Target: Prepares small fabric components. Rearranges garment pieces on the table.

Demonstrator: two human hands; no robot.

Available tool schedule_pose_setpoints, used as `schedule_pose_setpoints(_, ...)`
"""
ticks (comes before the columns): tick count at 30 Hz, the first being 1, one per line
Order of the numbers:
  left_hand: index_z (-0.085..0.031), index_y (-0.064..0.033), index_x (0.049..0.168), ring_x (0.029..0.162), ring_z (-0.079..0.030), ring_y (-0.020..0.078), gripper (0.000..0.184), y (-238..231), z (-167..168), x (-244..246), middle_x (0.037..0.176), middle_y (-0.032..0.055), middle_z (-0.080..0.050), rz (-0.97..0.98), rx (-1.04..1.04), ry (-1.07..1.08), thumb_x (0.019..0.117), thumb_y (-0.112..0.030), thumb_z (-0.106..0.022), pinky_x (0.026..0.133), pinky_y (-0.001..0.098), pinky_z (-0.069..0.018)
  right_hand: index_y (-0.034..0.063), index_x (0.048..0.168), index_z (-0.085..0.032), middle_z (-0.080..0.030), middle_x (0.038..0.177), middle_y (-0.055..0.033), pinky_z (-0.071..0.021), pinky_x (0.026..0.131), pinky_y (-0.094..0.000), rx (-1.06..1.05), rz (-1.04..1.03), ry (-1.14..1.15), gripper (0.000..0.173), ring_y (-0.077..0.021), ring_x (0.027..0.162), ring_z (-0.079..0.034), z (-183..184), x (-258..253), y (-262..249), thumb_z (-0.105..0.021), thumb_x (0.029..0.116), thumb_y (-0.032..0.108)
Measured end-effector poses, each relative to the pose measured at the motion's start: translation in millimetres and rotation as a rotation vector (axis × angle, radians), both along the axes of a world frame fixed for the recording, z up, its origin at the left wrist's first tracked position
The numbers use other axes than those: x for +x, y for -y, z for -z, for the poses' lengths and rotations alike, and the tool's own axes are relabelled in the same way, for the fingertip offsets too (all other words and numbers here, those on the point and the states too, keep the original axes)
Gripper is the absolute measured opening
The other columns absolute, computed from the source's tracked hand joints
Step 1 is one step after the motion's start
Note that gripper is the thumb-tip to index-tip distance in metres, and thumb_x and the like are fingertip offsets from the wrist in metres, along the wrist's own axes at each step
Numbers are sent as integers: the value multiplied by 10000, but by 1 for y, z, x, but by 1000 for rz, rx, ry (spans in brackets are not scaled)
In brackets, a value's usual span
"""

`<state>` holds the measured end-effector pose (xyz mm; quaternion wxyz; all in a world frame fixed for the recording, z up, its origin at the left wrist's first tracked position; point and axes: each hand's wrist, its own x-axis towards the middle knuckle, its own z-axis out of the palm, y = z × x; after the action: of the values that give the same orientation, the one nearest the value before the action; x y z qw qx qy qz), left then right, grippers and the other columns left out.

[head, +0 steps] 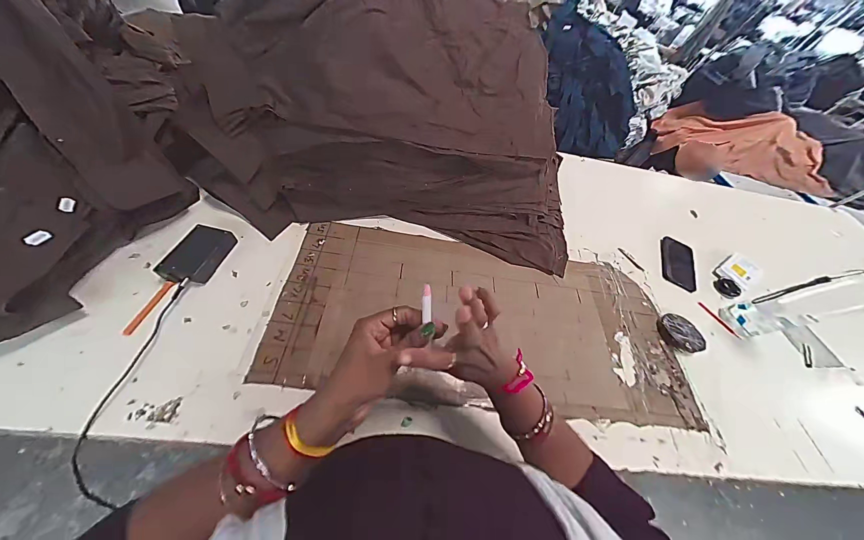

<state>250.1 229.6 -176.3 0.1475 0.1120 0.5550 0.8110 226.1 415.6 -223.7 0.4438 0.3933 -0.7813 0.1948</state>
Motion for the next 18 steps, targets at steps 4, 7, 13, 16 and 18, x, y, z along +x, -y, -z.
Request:
schedule_pose_setpoints(4,-665,-35,1046,886,-748,66,94,3,7,2,973,-41,-766,-148,-97,-252,967,-13,-621,834,252,-630,412,1422,-451,-146,1725,9,-549,859,-172,-328,-29,286,486,8,1202,-608,-17,18,-14,-583,1030,157)
schedule_pose_setpoints(7,-678,-31,1000,866,-724,0,103,4,17,4,954,-50,-748,-256,-236,-463,920,-92,-697,767,179,-615,549,1549,-249,-161,1722,56,-556,534,-159,-511,-87,372,759,19,567,-606,-22,23,-25,-452,1033,31)
schedule_pose_setpoints(13,-632,-51,904,745,-646,-89,225,1,21,7,838,-64,-687,-368,-363,-647,875,-227,-769,681,103,-565,603,1535,-211,-247,1694,132,-622,823,-241,-604,-132,267,730,-104,1268,-630,-33,33,-15,-506,1069,125)
schedule_pose_setpoints(16,-612,-26,884,700,-633,-74,271,2,20,9,812,-8,-683,-391,-441,-721,889,-254,-759,662,99,-544,405,1440,-471,-405,1597,37,-563,1006,-306,-553,-179,345,488,-147,1391,-512,-41,40,-4,-667,1006,291)
schedule_pose_setpoints(18,-608,-29,871,678,-619,-74,264,1,18,12,798,6,-682,-395,-468,-740,887,-250,-751,639,88,-524,211,1240,-595,-534,1361,-17,-530,982,-209,-427,-95,276,224,-51,1222,-583,-47,42,3,-633,1029,276)
